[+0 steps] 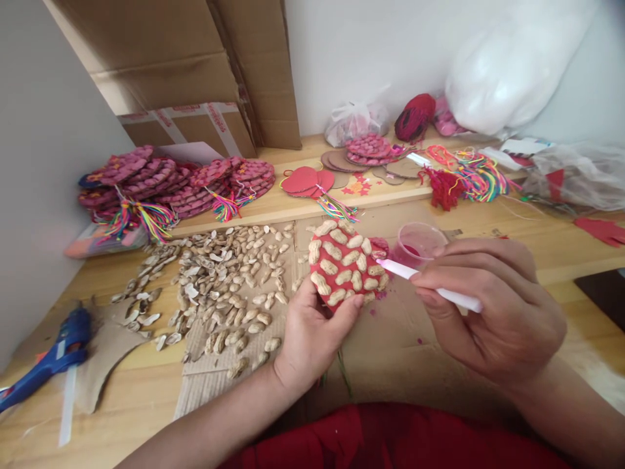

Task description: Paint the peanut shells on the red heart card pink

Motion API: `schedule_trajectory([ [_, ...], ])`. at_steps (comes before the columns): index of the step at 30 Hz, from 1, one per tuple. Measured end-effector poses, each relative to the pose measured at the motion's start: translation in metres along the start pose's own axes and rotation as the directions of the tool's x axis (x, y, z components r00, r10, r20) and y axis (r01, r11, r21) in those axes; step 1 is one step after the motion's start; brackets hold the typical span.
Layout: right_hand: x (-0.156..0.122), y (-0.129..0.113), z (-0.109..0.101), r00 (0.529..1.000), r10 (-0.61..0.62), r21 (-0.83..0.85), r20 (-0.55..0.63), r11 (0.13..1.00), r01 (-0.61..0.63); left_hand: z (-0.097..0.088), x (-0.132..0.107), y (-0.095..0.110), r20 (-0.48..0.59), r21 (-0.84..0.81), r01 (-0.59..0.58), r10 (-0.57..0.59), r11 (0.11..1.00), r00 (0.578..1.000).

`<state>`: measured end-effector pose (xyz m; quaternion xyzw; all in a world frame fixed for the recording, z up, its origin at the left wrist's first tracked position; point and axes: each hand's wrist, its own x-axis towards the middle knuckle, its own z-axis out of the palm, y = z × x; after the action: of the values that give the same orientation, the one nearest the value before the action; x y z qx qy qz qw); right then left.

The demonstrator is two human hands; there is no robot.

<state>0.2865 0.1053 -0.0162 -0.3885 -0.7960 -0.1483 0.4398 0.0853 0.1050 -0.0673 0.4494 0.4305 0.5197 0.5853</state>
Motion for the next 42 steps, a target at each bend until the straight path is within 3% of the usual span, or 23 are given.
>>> schedule_trajectory([
  [15,-0.0003,0.0020,0.0003,1.000,0.004,0.015,-0.020,1.000,-0.004,0.0005,0.0004,0.0038,-0.024,-0.040,0.081,-0.082,0.996,0.996],
  [42,-0.0013,0.0030,0.0032,0.999,-0.027,0.019,0.028,0.999,0.026,0.0013,0.0002,0.0028,-0.015,-0.039,0.076,-0.076,0.996,0.997],
])
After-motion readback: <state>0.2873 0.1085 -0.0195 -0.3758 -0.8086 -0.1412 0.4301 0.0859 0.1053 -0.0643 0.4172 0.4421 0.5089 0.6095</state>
